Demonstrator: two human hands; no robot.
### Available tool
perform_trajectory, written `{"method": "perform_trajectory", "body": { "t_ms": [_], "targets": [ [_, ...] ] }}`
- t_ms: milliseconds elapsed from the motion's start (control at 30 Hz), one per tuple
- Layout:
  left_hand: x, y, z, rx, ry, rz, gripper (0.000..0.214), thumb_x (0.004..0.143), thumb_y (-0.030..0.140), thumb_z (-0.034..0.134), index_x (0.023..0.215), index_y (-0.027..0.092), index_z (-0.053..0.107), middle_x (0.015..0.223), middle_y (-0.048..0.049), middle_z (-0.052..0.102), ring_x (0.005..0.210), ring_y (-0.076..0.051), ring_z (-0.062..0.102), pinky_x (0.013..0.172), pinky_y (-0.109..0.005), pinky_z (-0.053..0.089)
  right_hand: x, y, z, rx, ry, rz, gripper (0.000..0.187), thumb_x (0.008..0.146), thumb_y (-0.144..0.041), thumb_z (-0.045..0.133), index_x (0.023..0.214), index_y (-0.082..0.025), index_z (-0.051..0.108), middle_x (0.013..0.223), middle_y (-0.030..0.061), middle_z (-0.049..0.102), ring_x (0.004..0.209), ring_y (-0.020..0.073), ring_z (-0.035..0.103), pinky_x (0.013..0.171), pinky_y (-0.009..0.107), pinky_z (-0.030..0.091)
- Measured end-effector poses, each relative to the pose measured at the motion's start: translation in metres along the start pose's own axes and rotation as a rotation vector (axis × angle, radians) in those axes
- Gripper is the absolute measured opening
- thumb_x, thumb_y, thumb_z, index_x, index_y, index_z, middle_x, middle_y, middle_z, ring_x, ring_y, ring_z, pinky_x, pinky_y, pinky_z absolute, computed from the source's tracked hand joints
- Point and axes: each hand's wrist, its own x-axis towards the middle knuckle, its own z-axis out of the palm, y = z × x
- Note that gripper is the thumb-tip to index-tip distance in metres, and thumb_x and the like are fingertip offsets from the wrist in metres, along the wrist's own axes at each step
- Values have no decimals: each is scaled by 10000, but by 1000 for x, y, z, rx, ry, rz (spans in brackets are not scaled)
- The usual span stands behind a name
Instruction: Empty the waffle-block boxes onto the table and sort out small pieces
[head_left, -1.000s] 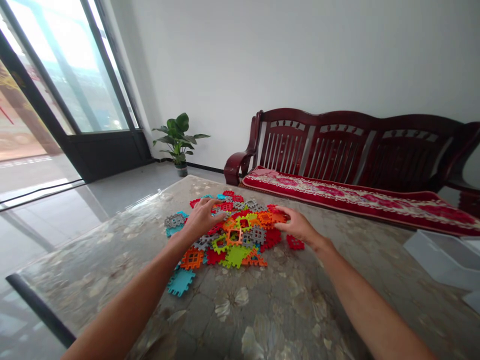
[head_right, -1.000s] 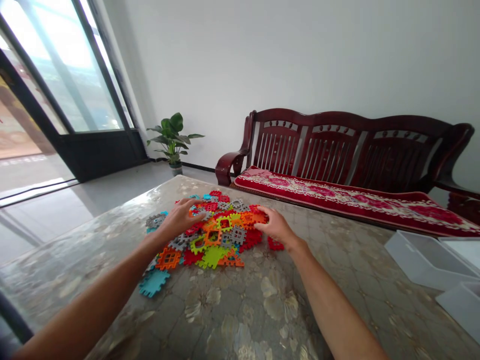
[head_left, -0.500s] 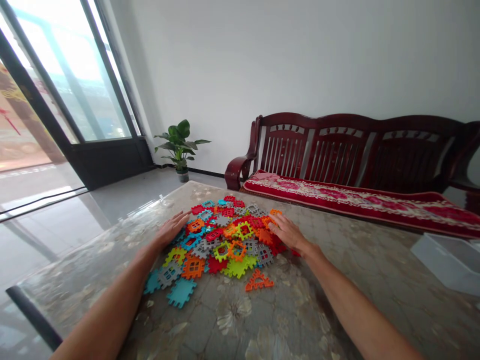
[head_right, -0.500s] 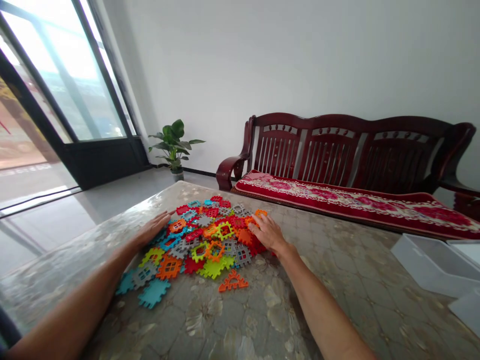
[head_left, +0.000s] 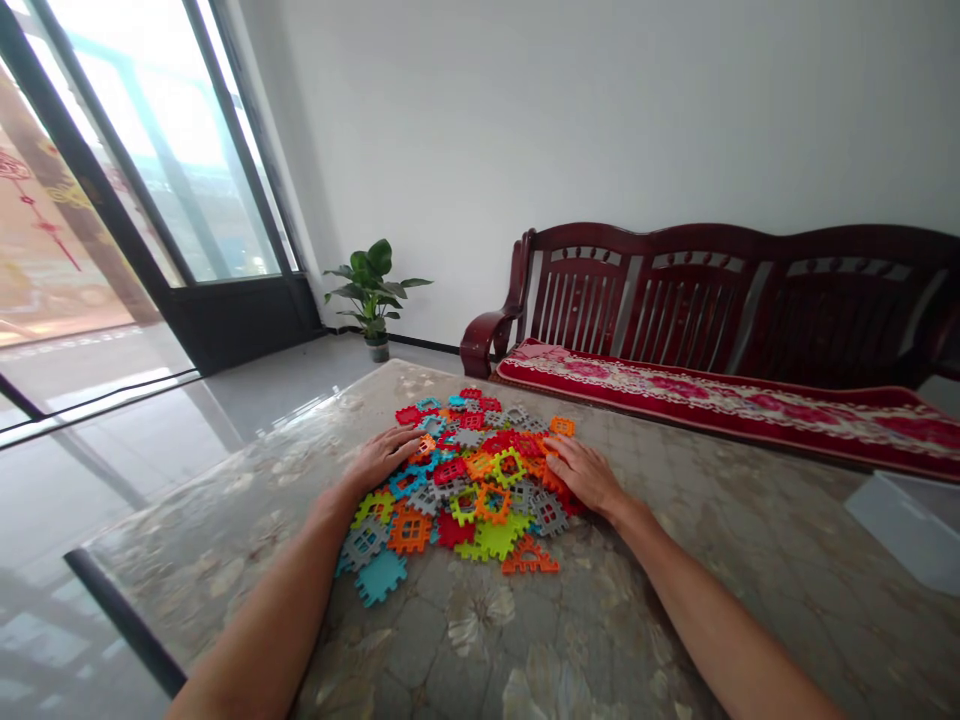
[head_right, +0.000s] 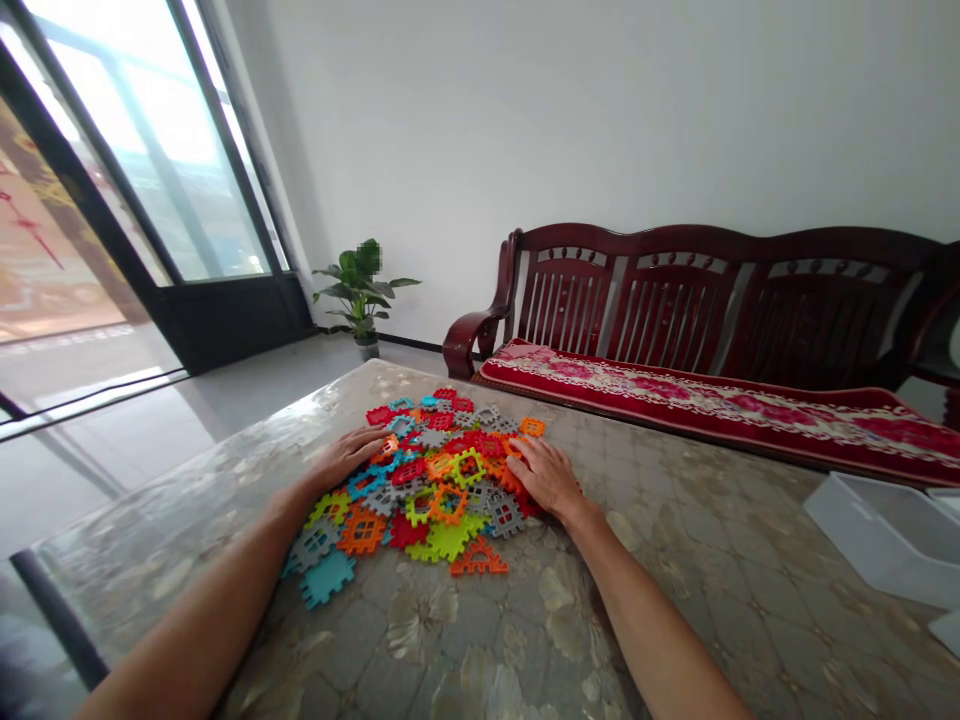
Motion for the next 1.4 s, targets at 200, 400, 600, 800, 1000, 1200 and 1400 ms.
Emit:
{"method": "perform_trajectory", "body": {
  "t_ms": [200,400,600,800,1000,1200,1400],
  "targets": [
    [2,10,11,52,17,1,681,913,669,302,1348,246,611,1441,-38,579,1382,-255,445,1193,-428,274,-5,10,0,60,66,-17,483,995,-469,339,1374,-264,557,1493,58,510,1381,254,435,1169,496,272],
    [2,28,24,81,25,33,671,917,693,307,1338,277,625,1445,-44,569,1370,-282,460,1177,-445,310,-13,26,4,120,183,-57,408,966,-469,392,1231,-290,645,1384,37,613,1279,273,538,1109,490,358],
    [-2,44,34,111,44,83,597,935,673,326,1346,344,608,1407,-32,583,1322,-276,501,1152,-459,335,-28,30,-5,152,179,-50,375,939,-468,436,1187,-297,658,1334,31,647,1252,286,555,1092,494,365],
    [-7,59,40,136,50,82,550,950,637,341,1345,356,602,1369,-33,594,1295,-264,514,1127,-444,356,-37,38,-8,154,197,-41,398,913,-474,476,1208,-281,660,1320,52,652,1227,297,571,1097,498,367],
    [-11,82,44,142,26,81,524,959,608,352,1357,362,589,1366,-41,594,1295,-265,510,1129,-452,345,-46,56,-11,166,220,-65,390,905,-472,495,1191,-270,666,1296,63,662,1207,286,585,1079,470,396],
    [-9,113,52,141,6,103,480,961,562,398,1358,370,588,1361,-43,596,1283,-261,524,1128,-449,349,-60,76,-17,154,245,-48,384,889,-460,518,1187,-262,657,1293,67,663,1210,289,586,1082,490,393],
    [-5,143,68,136,13,116,457,954,534,433,1341,364,608,1357,-45,597,1286,-271,525,1117,-443,365,-80,99,-27,143,276,-17,396,875,-456,526,1190,-258,660,1297,78,662,1197,296,600,1069,491,418]
  ]
}}
